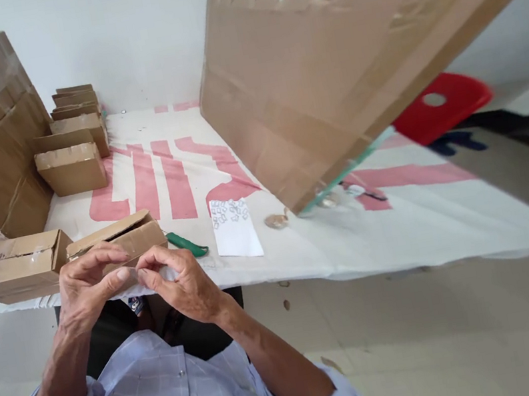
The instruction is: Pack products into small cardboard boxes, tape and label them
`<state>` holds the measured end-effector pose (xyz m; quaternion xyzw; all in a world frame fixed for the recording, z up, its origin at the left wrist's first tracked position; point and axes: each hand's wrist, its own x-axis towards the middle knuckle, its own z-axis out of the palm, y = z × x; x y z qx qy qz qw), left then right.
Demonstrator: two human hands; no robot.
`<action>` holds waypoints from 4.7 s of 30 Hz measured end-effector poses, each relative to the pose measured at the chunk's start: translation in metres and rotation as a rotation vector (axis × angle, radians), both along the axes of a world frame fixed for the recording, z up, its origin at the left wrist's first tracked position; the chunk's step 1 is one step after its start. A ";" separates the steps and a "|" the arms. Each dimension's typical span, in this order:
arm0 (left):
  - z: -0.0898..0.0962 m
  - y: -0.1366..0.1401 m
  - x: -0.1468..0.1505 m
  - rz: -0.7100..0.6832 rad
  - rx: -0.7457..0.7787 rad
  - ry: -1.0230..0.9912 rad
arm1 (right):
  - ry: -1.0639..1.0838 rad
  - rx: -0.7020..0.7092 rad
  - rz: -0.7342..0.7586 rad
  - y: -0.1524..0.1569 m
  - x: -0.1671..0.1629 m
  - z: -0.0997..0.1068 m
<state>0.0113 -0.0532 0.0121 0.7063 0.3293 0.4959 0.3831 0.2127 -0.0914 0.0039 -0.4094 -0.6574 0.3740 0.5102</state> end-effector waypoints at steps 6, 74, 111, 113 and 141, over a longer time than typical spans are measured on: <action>0.011 0.002 0.031 -0.092 -0.078 -0.035 | 0.036 0.042 -0.066 -0.014 0.021 -0.005; 0.008 0.043 0.144 -0.829 -0.083 0.184 | 0.873 -0.367 0.462 -0.019 0.107 -0.069; -0.101 0.104 0.393 -0.400 -0.111 0.756 | 0.943 -0.078 -0.581 -0.086 0.190 -0.116; -0.091 0.092 0.372 -0.455 -0.170 0.625 | 0.921 -0.050 -0.609 -0.088 0.187 -0.108; -0.005 -0.075 0.009 -0.353 -0.264 -0.094 | 0.211 0.202 0.084 -0.132 0.022 0.005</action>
